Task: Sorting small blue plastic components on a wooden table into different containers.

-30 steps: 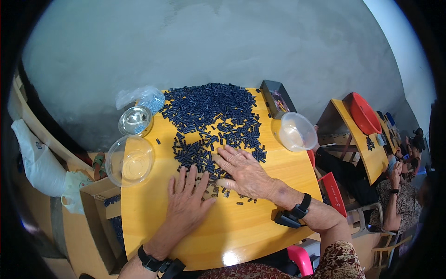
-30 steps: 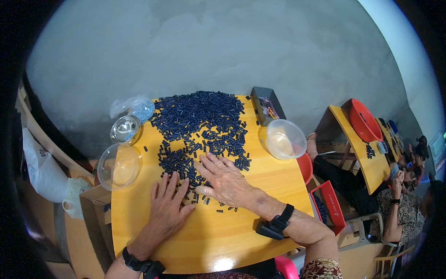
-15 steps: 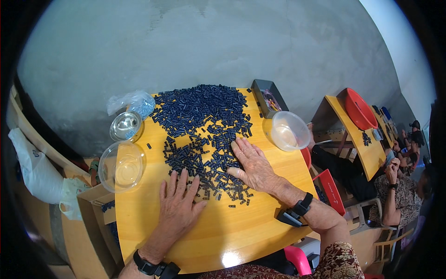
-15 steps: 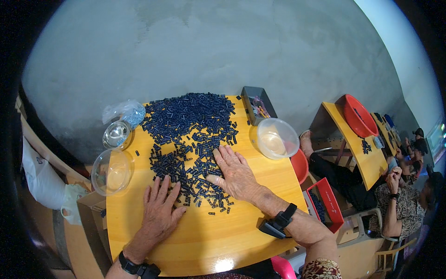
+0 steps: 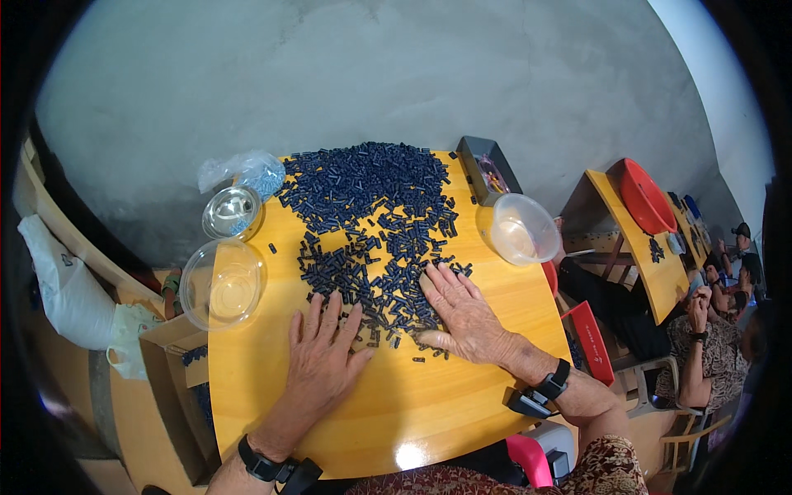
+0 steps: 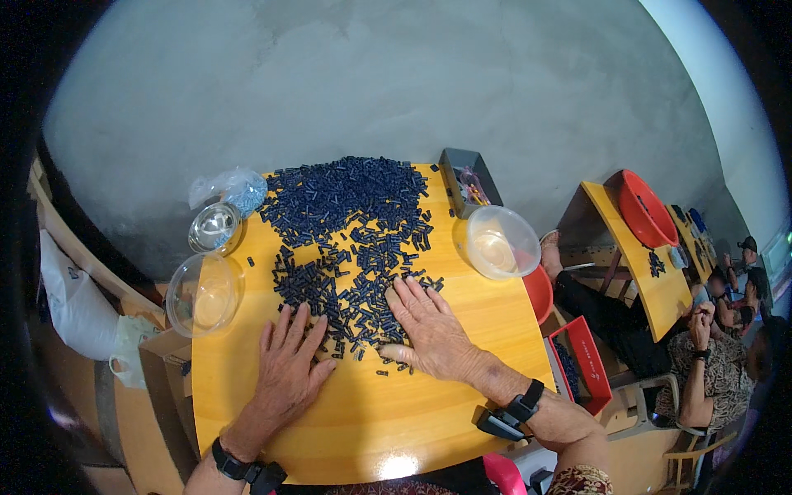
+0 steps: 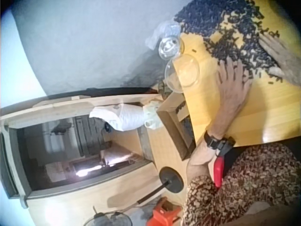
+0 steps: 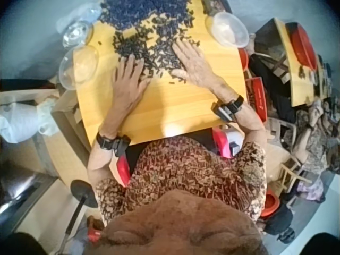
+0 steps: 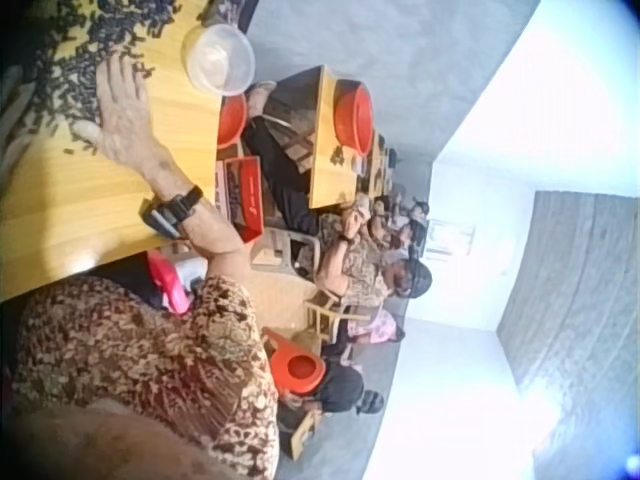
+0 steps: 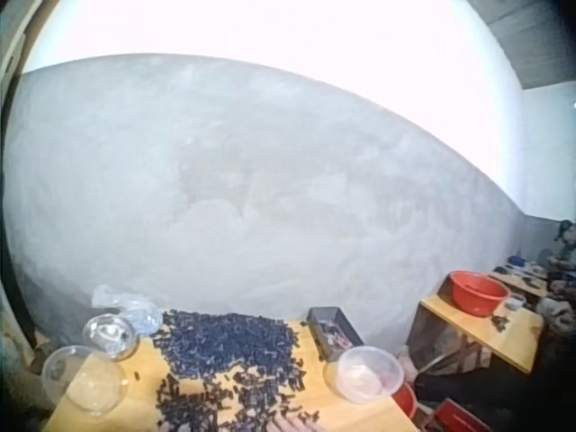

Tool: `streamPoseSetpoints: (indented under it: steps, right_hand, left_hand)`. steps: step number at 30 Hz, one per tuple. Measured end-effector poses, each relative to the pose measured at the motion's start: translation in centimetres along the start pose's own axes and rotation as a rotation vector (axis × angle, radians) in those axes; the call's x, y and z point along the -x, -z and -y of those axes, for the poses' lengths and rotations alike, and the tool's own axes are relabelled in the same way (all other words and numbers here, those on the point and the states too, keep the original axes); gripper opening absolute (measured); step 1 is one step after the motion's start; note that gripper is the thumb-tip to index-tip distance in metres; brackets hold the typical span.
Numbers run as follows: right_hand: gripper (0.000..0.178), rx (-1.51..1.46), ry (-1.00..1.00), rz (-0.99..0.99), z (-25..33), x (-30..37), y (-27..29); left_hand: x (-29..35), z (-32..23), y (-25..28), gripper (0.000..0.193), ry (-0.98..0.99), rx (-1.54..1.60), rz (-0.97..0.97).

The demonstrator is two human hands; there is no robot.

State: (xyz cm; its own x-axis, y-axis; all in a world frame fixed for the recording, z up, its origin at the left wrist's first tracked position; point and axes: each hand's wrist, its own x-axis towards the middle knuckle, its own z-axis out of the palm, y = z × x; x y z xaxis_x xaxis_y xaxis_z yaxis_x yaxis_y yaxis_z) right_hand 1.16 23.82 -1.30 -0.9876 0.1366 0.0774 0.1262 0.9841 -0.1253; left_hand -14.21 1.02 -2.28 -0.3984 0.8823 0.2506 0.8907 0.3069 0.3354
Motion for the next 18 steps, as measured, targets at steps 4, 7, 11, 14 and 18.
streamPoseSetpoints:
  steps: [4,7,11,14,18]
  right_hand:
    - [0.085,-0.028,0.012,0.006,0.2,0.2,-0.1]
    - [0.085,-0.018,0.049,0.007,0.9,0.2,0.6]
    - [0.086,0.010,0.163,0.064,1.7,0.2,-0.3]
    - [0.083,-0.019,0.124,0.025,1.4,-0.3,0.5]
    - [0.078,-0.099,-0.007,-0.162,-1.4,-3.4,1.4]
  left_hand:
    - [0.0,0.1,0.0,0.062,0.000,-0.008,0.010]
    - [-0.1,0.0,0.0,0.063,-0.020,0.000,0.003]
    - [0.0,0.0,-0.2,0.063,-0.065,-0.022,0.011]
    - [0.1,0.0,-0.3,0.063,-0.064,-0.017,0.017]
    - [0.0,-0.1,-0.3,0.064,-0.046,-0.019,0.020]
